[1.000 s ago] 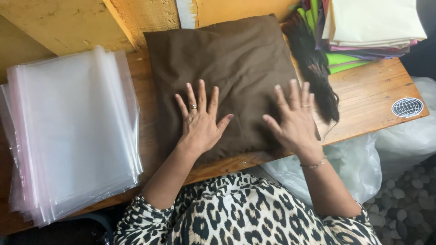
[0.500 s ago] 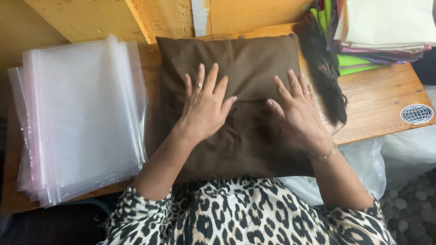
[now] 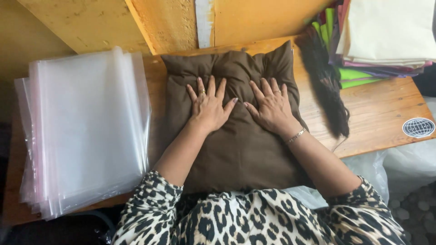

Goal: Zipping a brown pillowcase and then thoroughly brushing the surface of the pillow with a handheld brush.

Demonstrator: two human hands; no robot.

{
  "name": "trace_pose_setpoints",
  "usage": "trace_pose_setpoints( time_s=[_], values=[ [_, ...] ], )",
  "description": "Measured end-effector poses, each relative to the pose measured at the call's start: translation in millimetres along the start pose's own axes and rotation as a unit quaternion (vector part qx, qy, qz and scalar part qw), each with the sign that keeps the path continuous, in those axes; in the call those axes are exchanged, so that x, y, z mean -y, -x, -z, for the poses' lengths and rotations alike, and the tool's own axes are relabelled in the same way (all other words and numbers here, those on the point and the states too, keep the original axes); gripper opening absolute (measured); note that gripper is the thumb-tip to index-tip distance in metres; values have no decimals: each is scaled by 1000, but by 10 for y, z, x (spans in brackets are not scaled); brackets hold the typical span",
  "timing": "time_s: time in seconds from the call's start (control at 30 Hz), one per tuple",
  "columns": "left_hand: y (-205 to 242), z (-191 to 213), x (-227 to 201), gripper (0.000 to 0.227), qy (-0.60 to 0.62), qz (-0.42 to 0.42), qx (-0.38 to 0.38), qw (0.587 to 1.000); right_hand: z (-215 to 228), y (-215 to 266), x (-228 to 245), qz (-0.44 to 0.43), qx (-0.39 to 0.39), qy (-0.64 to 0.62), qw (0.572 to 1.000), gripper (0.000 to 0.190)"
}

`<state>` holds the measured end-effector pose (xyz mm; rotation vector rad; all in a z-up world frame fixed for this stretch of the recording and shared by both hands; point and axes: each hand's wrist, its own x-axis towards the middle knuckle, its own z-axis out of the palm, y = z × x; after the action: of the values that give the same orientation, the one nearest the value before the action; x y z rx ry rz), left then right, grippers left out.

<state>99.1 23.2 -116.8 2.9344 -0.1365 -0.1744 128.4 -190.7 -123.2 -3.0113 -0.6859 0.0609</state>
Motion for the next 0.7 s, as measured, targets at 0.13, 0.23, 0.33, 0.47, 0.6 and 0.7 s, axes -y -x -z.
trace_pose_setpoints(
  time_s=[0.13, 0.23, 0.33, 0.47, 0.6, 0.7],
  values=[
    [-161, -34, -5, 76, -5, 17, -1, 1000, -25, -257, -106, -13, -2, -36, 999, 82],
    [-216, -39, 25, 75, -2, 32, -21, 999, -77, -292, -36, -20, -20, -32, 999, 82],
    [-166, 21, 33, 76, 5, 24, -19, 1000, -16, -130, 5, -4, -27, 0, 1000, 74],
    [-121, 75, 132, 79, 33, 5, 24, 999, -11, -168, -276, -14, -6, -39, 999, 77],
    [-67, 212, 337, 84, -9, 114, 10, 993, 1, -266, -476, -69, -4, -25, 997, 78],
    [378, 483, 78, 80, 4, 70, -81, 994, 469, 242, 179, -38, -27, -12, 999, 76]
  ],
)
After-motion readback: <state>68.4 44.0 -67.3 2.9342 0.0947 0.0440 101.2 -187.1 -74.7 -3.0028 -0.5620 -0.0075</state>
